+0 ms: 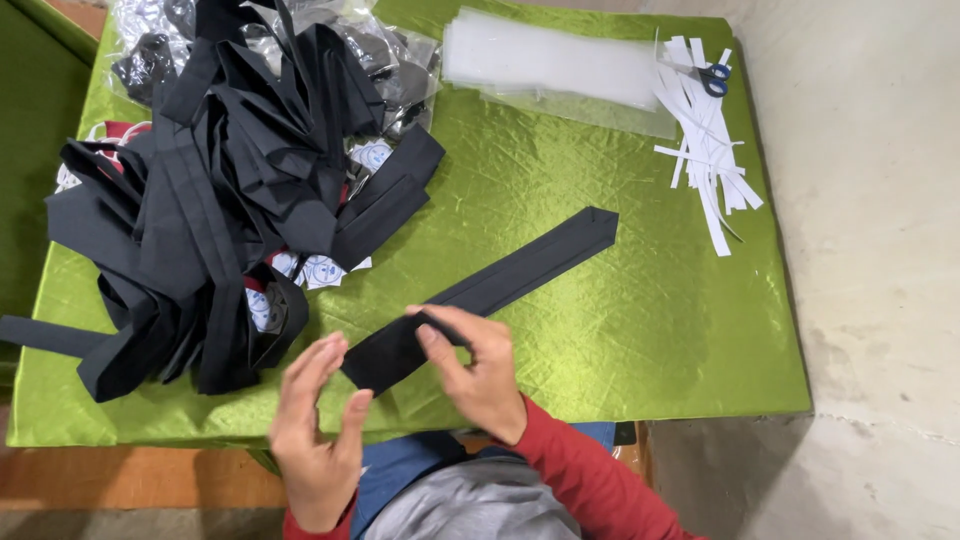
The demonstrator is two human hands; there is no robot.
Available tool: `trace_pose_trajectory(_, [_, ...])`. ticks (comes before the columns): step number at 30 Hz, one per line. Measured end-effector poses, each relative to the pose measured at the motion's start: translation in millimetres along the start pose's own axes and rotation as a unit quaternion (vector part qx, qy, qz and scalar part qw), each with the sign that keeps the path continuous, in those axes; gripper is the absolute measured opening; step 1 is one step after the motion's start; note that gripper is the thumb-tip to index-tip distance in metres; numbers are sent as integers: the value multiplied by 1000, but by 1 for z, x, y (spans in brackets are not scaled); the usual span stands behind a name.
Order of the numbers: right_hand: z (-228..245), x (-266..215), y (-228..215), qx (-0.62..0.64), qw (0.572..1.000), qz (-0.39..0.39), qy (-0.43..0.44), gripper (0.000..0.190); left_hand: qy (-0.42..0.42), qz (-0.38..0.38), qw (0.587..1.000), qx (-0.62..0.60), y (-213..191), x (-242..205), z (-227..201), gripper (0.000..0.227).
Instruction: The person folds a black necktie on a green table, places a small label on it, and slides it into a clear plastic sleeve. The person then picks up another tie and begins folding it in the same manner.
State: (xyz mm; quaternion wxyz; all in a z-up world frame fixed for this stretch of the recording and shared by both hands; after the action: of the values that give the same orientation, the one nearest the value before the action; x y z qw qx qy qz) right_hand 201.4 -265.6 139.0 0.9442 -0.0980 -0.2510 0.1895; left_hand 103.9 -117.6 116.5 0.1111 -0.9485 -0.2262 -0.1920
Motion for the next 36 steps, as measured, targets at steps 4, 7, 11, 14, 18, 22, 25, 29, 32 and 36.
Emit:
trace_pose_trajectory(4, [-43, 1, -33, 75, 987, -22, 137, 19, 30, 114, 963, 241, 17, -23, 49, 38])
trace_pose_trajectory(7, [-72, -8, -38, 38, 977, 1, 210, 15, 8, 135, 941, 310, 16, -38, 74, 36])
trace_pose_trajectory(11, [-100, -21, -32, -144, 975, 18, 169, 26, 12, 129, 932, 339, 9, -42, 80, 37])
trace_pose_trajectory(14, [-97, -25, -24, -125, 973, 35, 192, 34, 16, 121, 932, 340, 3, -41, 81, 37])
trace_pose_trajectory(18, [-81, -29, -5, -58, 977, 60, 194, 38, -14, 112, 939, 324, -1, -45, 84, 60])
trace_pose_trajectory(22, [-78, -29, 16, -17, 978, 93, 185, 38, -11, 60, 935, 348, -4, -50, 88, 71])
trace_pose_trajectory(25, [-77, -28, 24, -8, 975, 109, 194, 39, -15, -6, 926, 376, -10, -54, 91, 63])
trace_pose_trajectory(29, [-76, -30, 34, 3, 973, 117, 200, 46, 2, -76, 910, 407, -19, -61, 93, 55])
trace_pose_trajectory(32, [-87, -35, 40, -53, 979, 116, 158, 48, -7, -77, 907, 414, -22, -68, 102, 55])
trace_pose_trajectory(36, [-94, -38, 46, -164, 980, 100, 57, 42, 29, -61, 902, 426, -19, -66, 100, 53])
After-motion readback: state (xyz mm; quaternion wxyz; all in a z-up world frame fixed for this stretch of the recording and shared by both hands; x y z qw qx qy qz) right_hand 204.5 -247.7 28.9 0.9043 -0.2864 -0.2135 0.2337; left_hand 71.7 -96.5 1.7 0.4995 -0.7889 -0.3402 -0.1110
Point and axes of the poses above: each hand's wrist, its own x-axis towards the middle knuckle, its own y-axis out of the palm, z = x × y, the point moved 2 cm from there along x, towards the middle knuckle, and after that the axes turned 4 degrees about z, right-handed, at the moved point
